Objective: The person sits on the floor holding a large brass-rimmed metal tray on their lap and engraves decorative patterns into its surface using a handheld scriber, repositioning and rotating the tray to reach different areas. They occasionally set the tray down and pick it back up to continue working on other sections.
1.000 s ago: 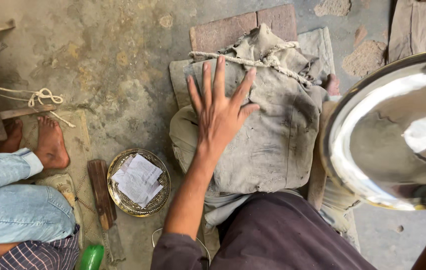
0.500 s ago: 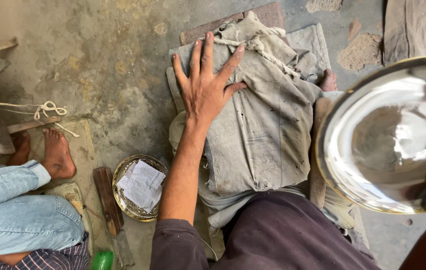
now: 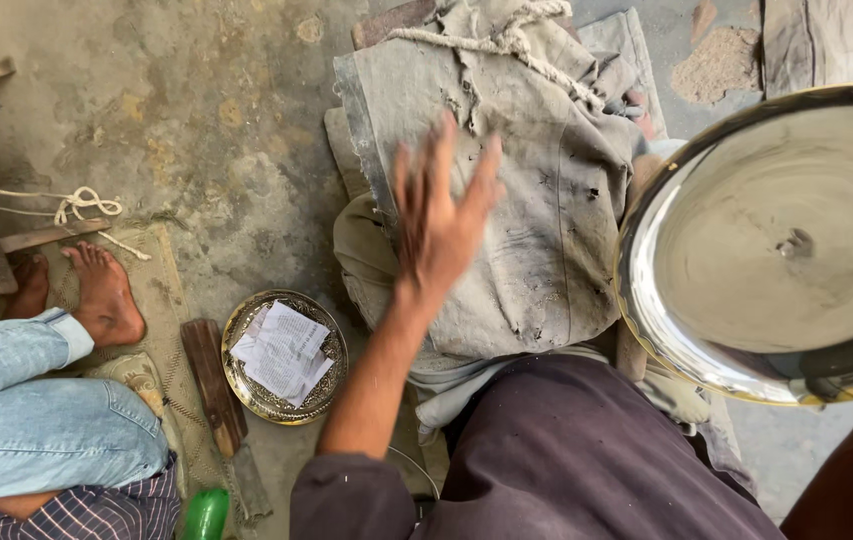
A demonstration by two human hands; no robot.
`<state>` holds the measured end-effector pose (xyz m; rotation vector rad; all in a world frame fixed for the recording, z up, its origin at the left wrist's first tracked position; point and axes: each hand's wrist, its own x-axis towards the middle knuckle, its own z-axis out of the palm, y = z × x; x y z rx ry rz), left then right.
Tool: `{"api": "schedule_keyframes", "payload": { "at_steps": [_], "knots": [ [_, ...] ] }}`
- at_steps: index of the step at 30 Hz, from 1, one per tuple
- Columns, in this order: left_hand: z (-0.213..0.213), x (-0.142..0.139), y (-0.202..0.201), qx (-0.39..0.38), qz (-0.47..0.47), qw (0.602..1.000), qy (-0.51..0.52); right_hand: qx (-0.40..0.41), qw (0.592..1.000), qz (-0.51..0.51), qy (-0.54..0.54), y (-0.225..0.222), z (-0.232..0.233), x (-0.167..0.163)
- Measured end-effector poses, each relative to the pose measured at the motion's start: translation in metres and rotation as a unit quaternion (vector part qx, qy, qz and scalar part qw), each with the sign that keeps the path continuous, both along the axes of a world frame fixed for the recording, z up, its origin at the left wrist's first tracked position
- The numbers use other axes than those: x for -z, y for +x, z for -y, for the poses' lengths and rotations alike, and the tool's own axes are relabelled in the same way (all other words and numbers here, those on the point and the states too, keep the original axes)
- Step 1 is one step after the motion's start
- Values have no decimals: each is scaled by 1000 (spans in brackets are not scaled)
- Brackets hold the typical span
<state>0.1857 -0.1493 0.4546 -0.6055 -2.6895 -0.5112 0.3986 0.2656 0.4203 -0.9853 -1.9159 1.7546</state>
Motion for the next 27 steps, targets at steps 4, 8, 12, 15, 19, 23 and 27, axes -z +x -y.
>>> {"api": "schedule_keyframes", "payload": {
  "at_steps": [4,8,12,15,19,23,27],
  "knots": [
    [-18,-7,99,102,198,973,60,7,1000,1,1,-4,-9,4],
    [-39,39,163,58,203,976,55,3,1000,-7,0,-7,-26,19],
    [-58,77,174,30,131,986,103,-8,1000,-19,6,-20,-31,39],
    [-63,70,162,50,120,976,173,-19,999,-32,4,-41,-29,48],
    [-47,34,133,5,53,993,106,-39,998,-42,11,-64,-19,40],
    [16,-25,133,-51,122,991,-4,-61,996,-50,42,-85,10,19],
    [68,-47,145,-168,159,971,-57,-98,991,-50,81,-123,68,25]
  ]
}}
